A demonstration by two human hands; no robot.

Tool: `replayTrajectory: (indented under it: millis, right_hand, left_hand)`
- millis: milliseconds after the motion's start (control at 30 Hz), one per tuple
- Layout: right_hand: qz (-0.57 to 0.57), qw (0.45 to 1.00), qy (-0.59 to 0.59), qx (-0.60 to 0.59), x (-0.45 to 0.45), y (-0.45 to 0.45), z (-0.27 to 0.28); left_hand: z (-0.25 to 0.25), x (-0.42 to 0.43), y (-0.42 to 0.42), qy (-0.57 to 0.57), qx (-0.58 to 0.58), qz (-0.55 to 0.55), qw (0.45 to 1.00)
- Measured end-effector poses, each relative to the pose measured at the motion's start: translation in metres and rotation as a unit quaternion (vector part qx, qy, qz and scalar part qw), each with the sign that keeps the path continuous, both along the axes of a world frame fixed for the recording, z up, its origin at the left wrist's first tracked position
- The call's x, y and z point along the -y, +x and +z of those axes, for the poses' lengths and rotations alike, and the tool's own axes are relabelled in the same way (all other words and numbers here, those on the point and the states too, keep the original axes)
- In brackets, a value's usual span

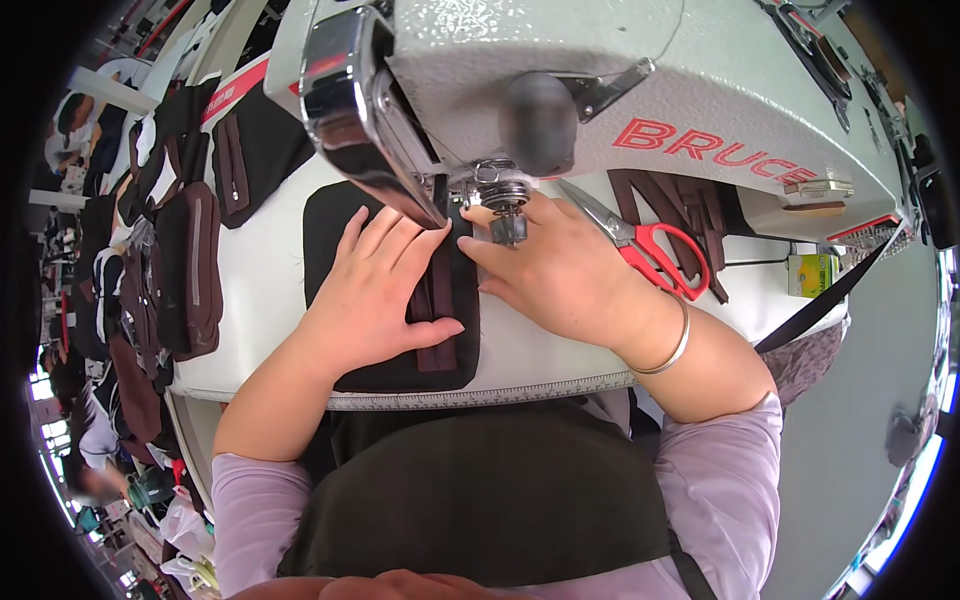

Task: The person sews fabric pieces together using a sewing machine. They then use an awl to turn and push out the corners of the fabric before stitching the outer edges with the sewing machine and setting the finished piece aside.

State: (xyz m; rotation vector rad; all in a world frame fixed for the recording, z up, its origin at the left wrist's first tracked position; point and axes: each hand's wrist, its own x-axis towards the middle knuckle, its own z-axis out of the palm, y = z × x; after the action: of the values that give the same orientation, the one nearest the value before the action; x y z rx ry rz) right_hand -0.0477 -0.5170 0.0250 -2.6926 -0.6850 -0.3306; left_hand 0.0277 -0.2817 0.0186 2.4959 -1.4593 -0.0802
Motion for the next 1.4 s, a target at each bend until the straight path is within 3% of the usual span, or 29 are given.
replayTrajectory:
  millis: [500,800,900,1000,1100,1400]
  right_hand:
    - [0.005,0.999,0.025,-0.034,0.001,0.003,0.004]
    - [0.011,0.999,-0.033,-0.001,0.006,0.002,-0.002]
    - [0.081,0.996,0.023,0.019,0.006,0.006,0.001]
    - [0.111,0.992,0.048,-0.032,0.003,0.005,-0.002]
    - [0.161,0.984,0.071,-0.006,0.002,0.009,-0.008]
    - [0.217,0.973,0.069,0.032,0.005,0.008,-0.011]
  left_hand:
    - [0.001,0.000,-0.001,-0.010,-0.012,-0.003,1.000]
    - [0.005,-0.004,-0.001,0.019,-0.017,-0.006,1.000]
    - [0.006,-0.014,-0.013,0.025,-0.021,-0.007,0.999]
    - [0.005,-0.026,-0.026,-0.010,-0.030,-0.035,0.999]
    - [-0.009,-0.034,-0.028,-0.148,-0.050,-0.081,0.984]
    - [-0.016,-0.040,-0.031,-0.164,-0.007,-0.144,0.976]
